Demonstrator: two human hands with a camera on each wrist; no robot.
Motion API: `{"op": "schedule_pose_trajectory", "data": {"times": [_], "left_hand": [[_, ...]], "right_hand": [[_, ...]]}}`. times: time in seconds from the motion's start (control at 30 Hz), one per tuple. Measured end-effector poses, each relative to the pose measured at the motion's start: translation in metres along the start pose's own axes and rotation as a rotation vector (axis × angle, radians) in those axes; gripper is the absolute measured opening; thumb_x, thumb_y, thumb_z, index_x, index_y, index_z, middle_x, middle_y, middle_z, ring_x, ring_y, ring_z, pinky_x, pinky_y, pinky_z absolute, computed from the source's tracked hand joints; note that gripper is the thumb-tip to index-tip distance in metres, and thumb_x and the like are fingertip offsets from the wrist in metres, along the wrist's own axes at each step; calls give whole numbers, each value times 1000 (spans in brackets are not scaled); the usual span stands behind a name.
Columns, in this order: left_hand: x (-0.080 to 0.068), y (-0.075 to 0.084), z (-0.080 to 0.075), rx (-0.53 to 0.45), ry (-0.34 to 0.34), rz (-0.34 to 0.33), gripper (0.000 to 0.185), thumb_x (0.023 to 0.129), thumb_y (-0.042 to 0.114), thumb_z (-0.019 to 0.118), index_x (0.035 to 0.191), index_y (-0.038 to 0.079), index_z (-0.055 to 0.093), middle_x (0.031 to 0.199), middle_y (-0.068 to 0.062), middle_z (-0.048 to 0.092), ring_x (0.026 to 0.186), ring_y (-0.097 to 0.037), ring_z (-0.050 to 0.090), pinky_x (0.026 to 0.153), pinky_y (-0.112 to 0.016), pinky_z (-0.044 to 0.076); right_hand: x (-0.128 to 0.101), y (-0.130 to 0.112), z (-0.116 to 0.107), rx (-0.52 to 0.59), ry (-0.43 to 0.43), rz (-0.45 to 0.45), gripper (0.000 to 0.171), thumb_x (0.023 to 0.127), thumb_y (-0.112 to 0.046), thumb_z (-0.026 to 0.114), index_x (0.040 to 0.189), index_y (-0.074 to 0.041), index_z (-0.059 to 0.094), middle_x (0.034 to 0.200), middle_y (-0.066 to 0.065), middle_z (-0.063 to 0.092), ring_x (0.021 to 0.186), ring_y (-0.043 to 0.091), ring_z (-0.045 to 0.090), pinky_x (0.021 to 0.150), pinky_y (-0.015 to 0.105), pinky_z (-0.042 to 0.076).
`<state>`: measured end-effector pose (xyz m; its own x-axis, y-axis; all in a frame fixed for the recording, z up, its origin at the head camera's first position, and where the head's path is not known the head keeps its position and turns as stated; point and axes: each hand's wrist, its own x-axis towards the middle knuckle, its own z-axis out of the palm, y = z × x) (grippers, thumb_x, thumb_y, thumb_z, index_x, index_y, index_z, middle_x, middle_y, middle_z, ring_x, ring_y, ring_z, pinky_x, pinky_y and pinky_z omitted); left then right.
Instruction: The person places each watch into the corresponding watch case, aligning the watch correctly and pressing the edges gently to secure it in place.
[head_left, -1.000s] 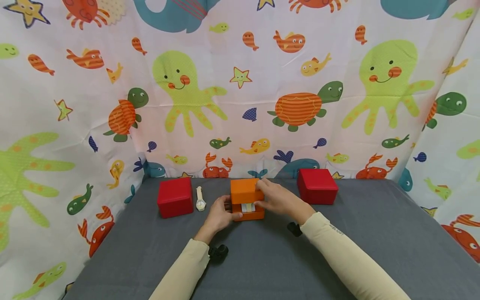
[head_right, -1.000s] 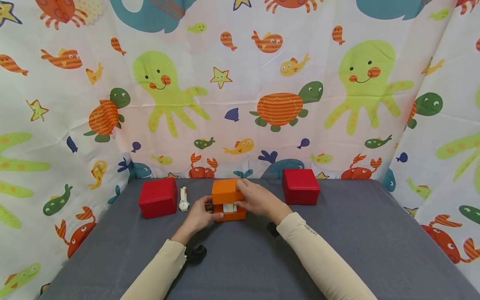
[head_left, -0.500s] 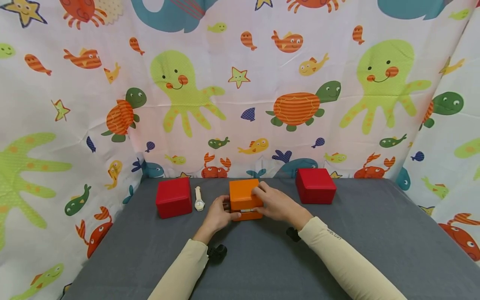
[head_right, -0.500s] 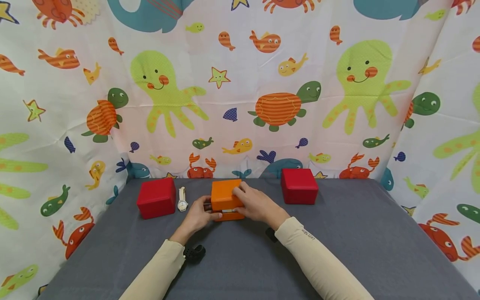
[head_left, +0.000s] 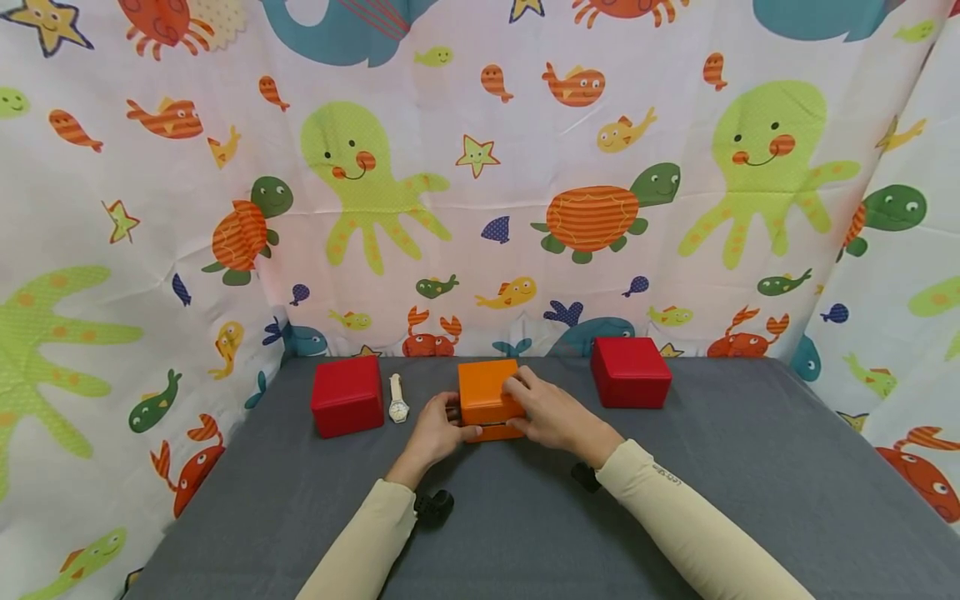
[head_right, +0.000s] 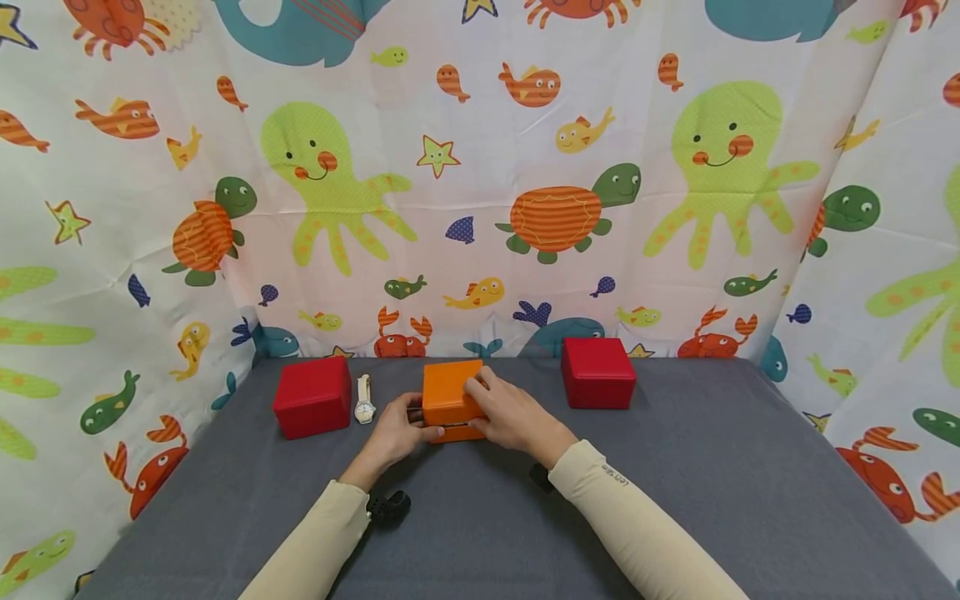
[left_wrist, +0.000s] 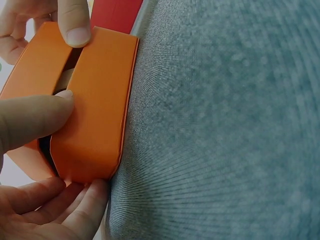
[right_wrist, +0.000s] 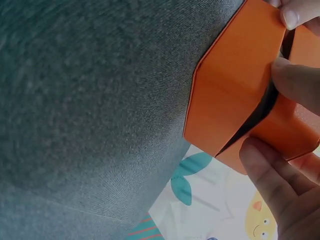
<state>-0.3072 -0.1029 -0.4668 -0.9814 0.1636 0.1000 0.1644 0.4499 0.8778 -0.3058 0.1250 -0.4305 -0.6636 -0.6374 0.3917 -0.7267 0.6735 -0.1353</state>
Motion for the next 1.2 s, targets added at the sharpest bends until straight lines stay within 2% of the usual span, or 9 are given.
{"op": "schedule_pose_trajectory", "data": {"times": [0.5,0.7,0.77,0.9,1.1,1.2], "left_hand": [[-1,0,-2,-16,-9,-5,66,75,9,80,130,-4,47,124,-16,55,110,-29,59,92,-42,49],[-2,3,-4,-5,-8,-7,67,75,10,81,131,-2,47,127,-16,54,113,-31,57,94,-44,48],[-3,4,-5,-9,-1,-4,67,75,10,82,131,-1,47,127,-16,54,113,-31,57,94,-44,48],[-6,9,-7,-22,9,6,67,76,9,81,132,1,46,127,-15,54,112,-32,58,91,-44,50],[-10,14,-10,-6,11,22,60,79,9,78,131,4,48,124,-14,55,111,-31,58,91,-44,50],[-10,15,-12,1,6,36,56,81,8,75,130,4,48,124,-13,55,110,-31,58,91,-44,50]], "right_hand": [[-5,-3,2,45,12,41,43,84,-19,75,119,-18,51,120,0,46,95,12,53,88,29,51],[-9,-5,3,48,52,68,39,85,-21,73,118,-17,53,122,2,48,94,15,55,85,32,53],[-10,-7,3,99,68,117,40,86,-22,73,119,-15,53,124,4,47,94,16,56,84,33,53],[-13,-10,4,271,104,246,45,86,-21,72,125,-11,52,126,6,46,94,17,57,83,32,54],[-16,-12,7,522,132,439,58,87,-22,72,136,-6,44,131,10,49,96,23,63,78,33,56],[-17,-12,9,581,140,513,60,87,-26,71,136,-6,44,130,10,54,96,23,64,77,36,56]]}}
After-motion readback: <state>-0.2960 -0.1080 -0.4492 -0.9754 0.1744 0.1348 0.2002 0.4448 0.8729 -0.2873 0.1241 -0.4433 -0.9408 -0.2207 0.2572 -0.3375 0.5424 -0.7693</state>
